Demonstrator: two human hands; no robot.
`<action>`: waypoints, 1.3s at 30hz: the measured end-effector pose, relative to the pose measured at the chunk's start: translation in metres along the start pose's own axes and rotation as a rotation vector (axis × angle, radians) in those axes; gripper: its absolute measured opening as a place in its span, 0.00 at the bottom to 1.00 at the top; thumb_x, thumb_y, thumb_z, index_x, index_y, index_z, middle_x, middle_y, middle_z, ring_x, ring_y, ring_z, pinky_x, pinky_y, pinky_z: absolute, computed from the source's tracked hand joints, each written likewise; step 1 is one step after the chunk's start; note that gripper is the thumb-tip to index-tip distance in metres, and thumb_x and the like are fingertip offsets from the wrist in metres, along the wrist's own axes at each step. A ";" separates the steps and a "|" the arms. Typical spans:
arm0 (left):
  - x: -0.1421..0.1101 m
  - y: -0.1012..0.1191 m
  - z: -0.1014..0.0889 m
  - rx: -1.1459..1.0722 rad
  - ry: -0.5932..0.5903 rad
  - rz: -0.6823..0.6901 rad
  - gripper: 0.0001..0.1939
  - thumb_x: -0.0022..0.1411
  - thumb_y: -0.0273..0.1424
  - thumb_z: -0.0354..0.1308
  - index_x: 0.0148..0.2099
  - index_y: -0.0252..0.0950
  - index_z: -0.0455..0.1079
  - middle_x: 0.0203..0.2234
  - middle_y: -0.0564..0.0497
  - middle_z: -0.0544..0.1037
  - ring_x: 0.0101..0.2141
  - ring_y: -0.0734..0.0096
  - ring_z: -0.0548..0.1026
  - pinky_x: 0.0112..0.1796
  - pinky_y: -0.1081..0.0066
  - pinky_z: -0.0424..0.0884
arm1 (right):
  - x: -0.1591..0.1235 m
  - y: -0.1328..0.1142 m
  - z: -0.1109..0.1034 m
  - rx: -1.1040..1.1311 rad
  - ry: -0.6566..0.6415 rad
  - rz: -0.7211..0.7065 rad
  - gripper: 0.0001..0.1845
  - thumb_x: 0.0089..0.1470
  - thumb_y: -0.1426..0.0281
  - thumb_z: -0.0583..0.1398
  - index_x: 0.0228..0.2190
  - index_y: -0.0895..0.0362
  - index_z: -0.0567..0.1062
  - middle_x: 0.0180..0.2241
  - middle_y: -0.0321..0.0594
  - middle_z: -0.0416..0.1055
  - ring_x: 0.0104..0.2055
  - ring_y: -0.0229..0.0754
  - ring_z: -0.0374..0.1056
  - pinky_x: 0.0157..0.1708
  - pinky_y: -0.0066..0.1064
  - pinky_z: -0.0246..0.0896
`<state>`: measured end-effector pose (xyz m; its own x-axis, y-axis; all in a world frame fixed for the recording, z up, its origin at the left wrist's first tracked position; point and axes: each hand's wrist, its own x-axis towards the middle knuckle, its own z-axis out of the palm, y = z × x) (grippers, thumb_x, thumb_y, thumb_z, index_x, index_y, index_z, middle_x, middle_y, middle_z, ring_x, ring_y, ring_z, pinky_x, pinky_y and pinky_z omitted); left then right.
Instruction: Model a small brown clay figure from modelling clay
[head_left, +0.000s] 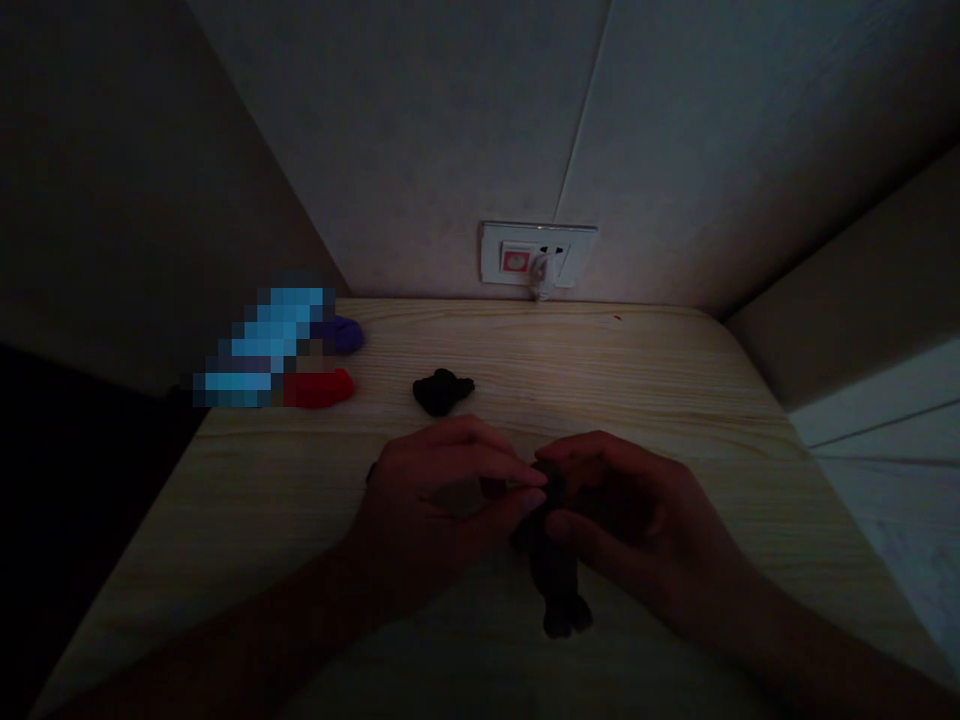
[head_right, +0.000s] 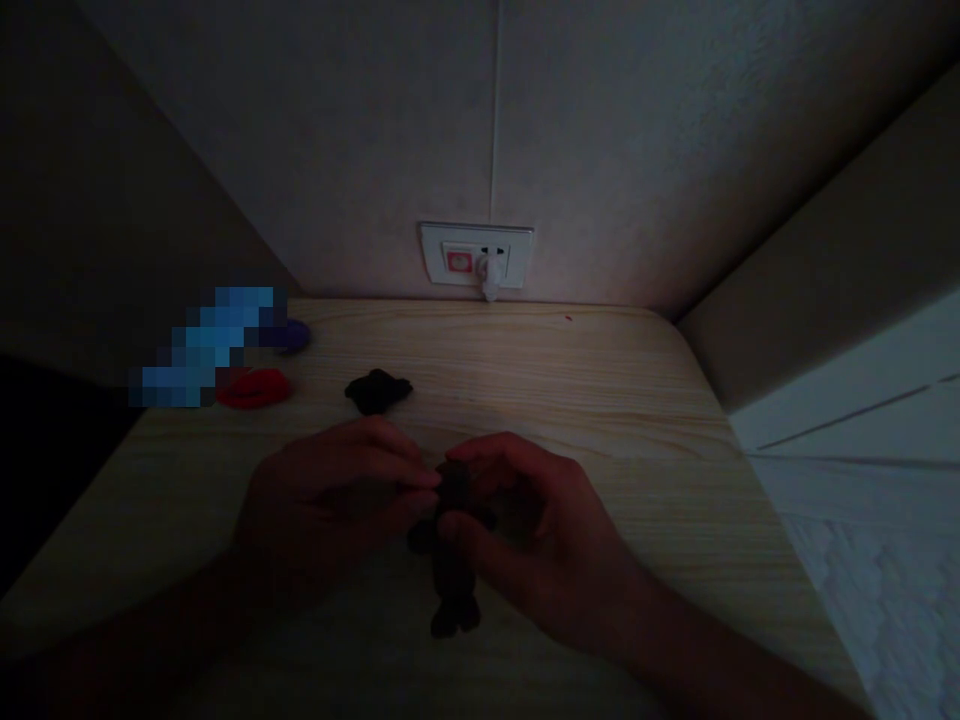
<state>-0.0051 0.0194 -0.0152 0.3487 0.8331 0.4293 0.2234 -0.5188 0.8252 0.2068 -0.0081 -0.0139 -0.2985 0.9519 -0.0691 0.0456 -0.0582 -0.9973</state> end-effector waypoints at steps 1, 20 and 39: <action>0.000 0.000 0.000 0.000 -0.003 0.000 0.08 0.58 0.22 0.71 0.39 0.39 0.82 0.31 0.55 0.82 0.29 0.77 0.81 0.32 0.79 0.77 | 0.000 0.001 0.000 0.006 -0.002 -0.005 0.17 0.56 0.72 0.70 0.47 0.53 0.77 0.34 0.38 0.82 0.35 0.40 0.81 0.35 0.29 0.78; 0.000 0.001 0.002 -0.011 -0.004 -0.025 0.06 0.57 0.21 0.70 0.36 0.38 0.83 0.30 0.54 0.80 0.28 0.78 0.79 0.30 0.80 0.76 | -0.002 0.003 0.001 -0.035 -0.016 -0.054 0.16 0.57 0.74 0.69 0.47 0.52 0.77 0.35 0.36 0.83 0.35 0.38 0.81 0.36 0.26 0.78; 0.001 0.003 0.003 0.052 0.013 -0.009 0.05 0.55 0.20 0.69 0.34 0.34 0.80 0.29 0.53 0.80 0.28 0.79 0.78 0.32 0.79 0.74 | -0.001 0.006 0.001 -0.070 0.022 -0.037 0.17 0.55 0.69 0.71 0.46 0.53 0.78 0.34 0.37 0.80 0.34 0.40 0.78 0.34 0.29 0.76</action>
<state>-0.0014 0.0178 -0.0139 0.3343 0.8399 0.4275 0.2737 -0.5206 0.8088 0.2061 -0.0098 -0.0198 -0.2804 0.9594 -0.0312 0.1019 -0.0026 -0.9948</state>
